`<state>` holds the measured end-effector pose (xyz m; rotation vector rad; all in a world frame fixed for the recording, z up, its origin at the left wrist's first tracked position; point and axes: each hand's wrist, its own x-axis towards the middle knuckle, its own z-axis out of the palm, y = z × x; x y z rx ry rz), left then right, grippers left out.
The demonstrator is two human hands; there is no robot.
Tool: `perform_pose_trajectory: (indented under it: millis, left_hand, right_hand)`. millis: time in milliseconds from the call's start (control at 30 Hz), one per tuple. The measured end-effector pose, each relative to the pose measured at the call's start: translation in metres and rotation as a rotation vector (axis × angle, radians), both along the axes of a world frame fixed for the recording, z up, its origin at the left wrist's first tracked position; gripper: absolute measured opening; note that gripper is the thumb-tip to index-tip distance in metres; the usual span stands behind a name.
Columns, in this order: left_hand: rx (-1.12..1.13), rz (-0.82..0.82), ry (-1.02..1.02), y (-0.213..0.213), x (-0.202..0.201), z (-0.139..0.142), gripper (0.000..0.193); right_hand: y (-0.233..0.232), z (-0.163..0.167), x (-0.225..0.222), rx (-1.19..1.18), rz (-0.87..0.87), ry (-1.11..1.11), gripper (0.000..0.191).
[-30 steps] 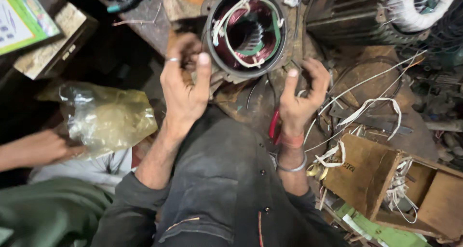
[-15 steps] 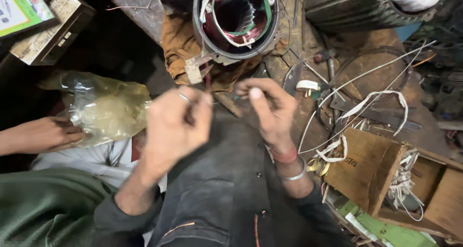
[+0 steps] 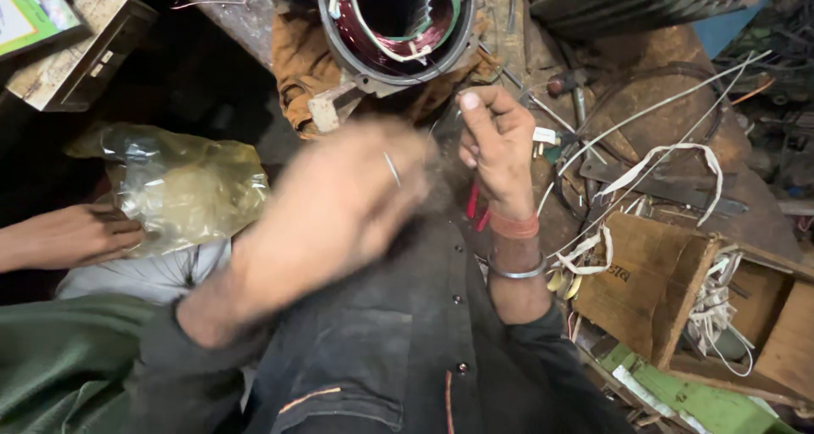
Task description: The person works on a motor stator, stripping and twisting copper wire ends, then using pliers and wire cutters to trim and secure the connections. They retrieve a white insulating strip from a plastic bag and wrap it around the stator windings, pressing it into place with their fingers and pliers.
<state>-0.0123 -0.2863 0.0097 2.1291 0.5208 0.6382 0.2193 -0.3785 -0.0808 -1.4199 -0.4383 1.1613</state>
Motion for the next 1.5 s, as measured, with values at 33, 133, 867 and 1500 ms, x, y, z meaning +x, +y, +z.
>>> perform_pose_trajectory:
  millis: [33,133,867,1500]
  left_hand:
    - [0.211,0.058,0.031,0.017,0.003,-0.002,0.031]
    - [0.448,-0.017,0.126,0.075,0.021,-0.012,0.032]
    - [0.841,-0.219,0.253,0.105,0.042,-0.025,0.021]
    - [0.435,0.046,0.041,0.101,0.018,-0.036,0.029]
  right_hand:
    - [-0.002,0.000,0.002,0.013,-0.010,-0.012,0.012]
    - [-0.009,0.003,0.007,-0.007,-0.015,-0.149,0.013]
    - [-0.035,0.077,0.000,0.002,0.220,-1.087,0.007]
    - [0.024,0.040,-0.003,-0.120,0.179,-0.346,0.015]
